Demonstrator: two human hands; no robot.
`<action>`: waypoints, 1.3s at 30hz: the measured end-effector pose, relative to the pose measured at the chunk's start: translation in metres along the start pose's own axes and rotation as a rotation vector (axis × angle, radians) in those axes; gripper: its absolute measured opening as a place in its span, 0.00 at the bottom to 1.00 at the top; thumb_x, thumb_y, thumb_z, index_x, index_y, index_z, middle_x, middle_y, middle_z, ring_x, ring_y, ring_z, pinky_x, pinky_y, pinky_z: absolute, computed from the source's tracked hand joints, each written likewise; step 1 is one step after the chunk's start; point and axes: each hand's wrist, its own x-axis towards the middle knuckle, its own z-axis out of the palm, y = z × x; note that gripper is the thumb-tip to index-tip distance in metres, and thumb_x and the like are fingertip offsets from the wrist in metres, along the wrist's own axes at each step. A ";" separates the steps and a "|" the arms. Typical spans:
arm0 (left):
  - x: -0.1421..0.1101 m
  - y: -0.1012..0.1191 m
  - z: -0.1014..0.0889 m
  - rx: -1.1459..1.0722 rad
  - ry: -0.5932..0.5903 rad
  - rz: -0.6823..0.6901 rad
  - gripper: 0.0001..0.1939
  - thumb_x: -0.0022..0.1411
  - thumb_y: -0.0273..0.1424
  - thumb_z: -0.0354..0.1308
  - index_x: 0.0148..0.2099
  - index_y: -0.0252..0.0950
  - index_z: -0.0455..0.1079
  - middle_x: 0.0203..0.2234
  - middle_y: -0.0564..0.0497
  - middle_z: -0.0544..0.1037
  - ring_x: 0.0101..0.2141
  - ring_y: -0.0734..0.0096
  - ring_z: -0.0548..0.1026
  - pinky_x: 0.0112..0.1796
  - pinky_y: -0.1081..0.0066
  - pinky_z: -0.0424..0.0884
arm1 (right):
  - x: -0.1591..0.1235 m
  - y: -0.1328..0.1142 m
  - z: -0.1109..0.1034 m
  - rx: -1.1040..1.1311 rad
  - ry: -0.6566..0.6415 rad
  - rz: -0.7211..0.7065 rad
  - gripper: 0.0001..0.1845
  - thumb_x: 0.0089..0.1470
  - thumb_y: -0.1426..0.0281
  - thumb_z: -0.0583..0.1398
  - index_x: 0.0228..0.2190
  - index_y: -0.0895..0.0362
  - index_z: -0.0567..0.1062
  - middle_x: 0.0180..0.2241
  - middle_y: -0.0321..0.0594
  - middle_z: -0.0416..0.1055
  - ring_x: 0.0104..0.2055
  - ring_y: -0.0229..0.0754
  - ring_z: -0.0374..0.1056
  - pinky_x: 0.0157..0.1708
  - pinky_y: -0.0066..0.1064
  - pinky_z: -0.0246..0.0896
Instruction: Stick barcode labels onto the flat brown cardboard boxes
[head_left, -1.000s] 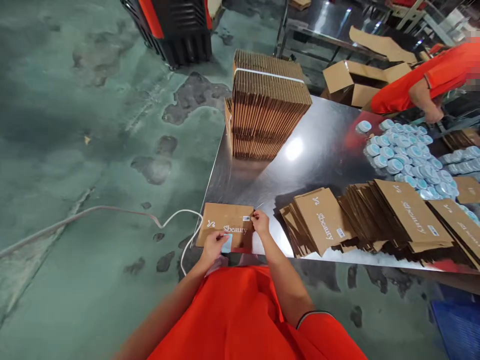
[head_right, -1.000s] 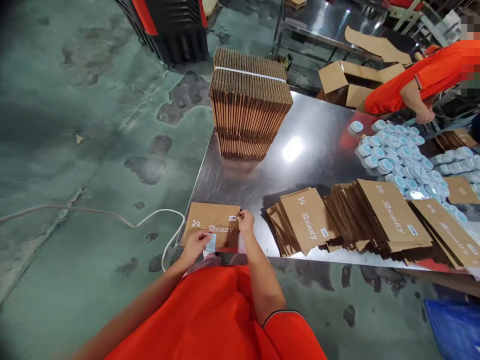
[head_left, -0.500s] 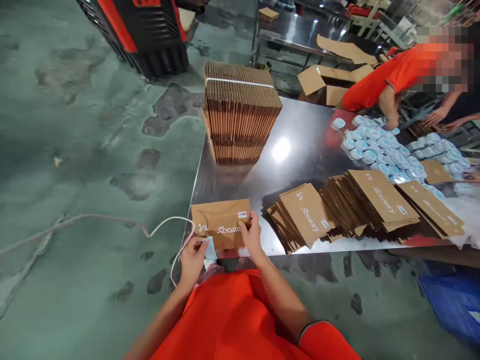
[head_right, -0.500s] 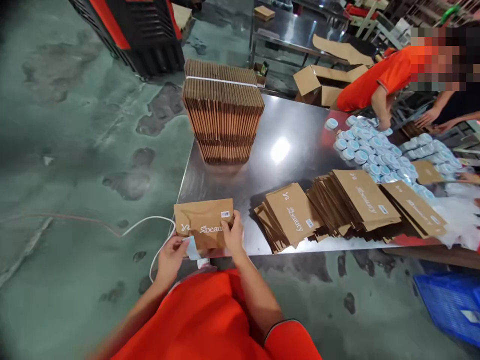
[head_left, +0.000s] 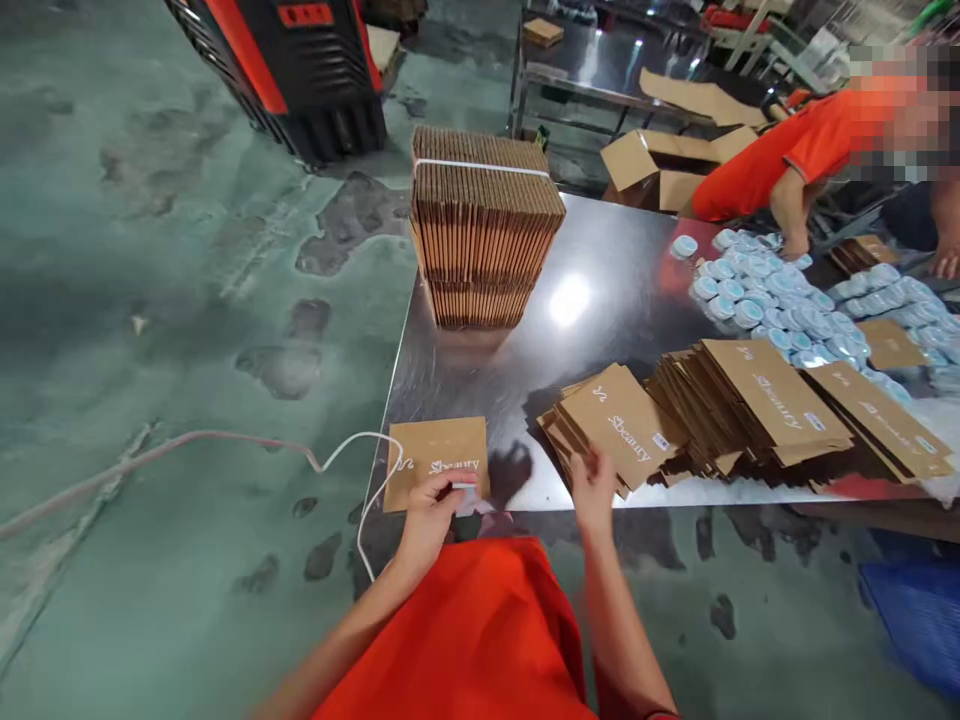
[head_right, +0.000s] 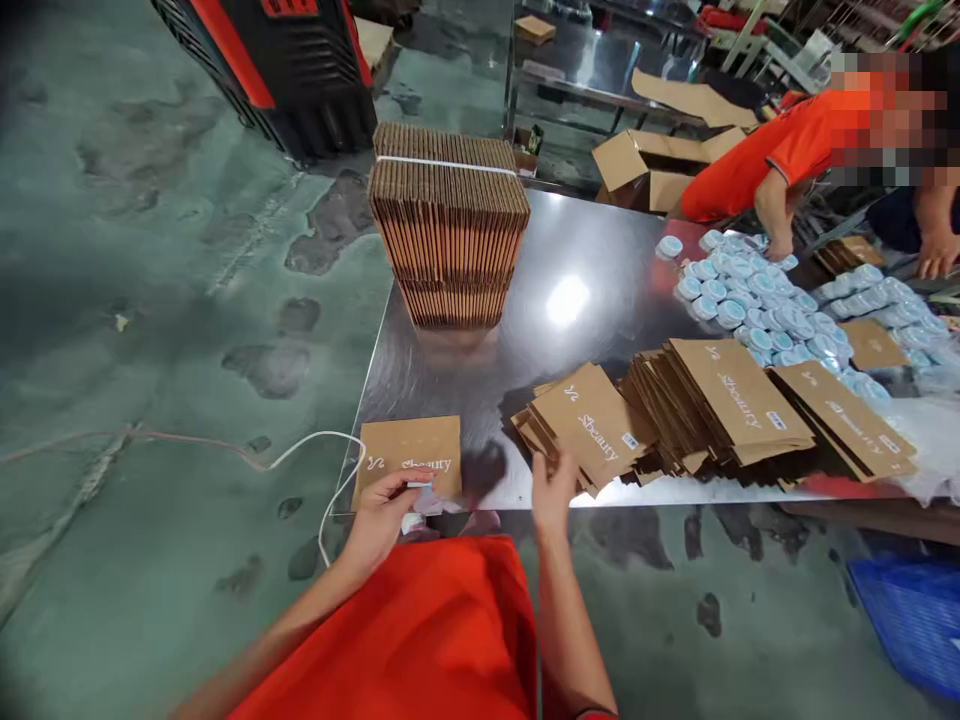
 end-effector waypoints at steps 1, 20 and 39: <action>-0.002 0.002 0.001 -0.031 -0.017 -0.017 0.10 0.47 0.28 0.57 0.33 0.35 0.76 0.39 0.46 0.80 0.42 0.60 0.75 0.43 0.65 0.69 | -0.016 -0.017 0.016 0.148 -0.199 -0.003 0.22 0.54 0.58 0.53 0.45 0.58 0.68 0.43 0.51 0.69 0.43 0.49 0.68 0.42 0.41 0.64; -0.002 0.003 -0.024 0.298 0.026 0.007 0.12 0.53 0.39 0.56 0.26 0.36 0.70 0.23 0.53 0.76 0.26 0.70 0.71 0.29 0.73 0.66 | -0.061 -0.090 0.069 0.419 -0.746 -0.041 0.05 0.51 0.68 0.58 0.28 0.57 0.73 0.28 0.35 0.68 0.28 0.36 0.64 0.28 0.26 0.59; 0.049 -0.112 -0.056 0.072 0.151 -0.240 0.17 0.42 0.44 0.59 0.26 0.34 0.71 0.19 0.52 0.73 0.20 0.72 0.67 0.23 0.72 0.62 | 0.009 0.012 0.197 -0.157 -0.511 -0.083 0.09 0.47 0.70 0.57 0.19 0.56 0.71 0.23 0.38 0.70 0.30 0.41 0.65 0.34 0.30 0.59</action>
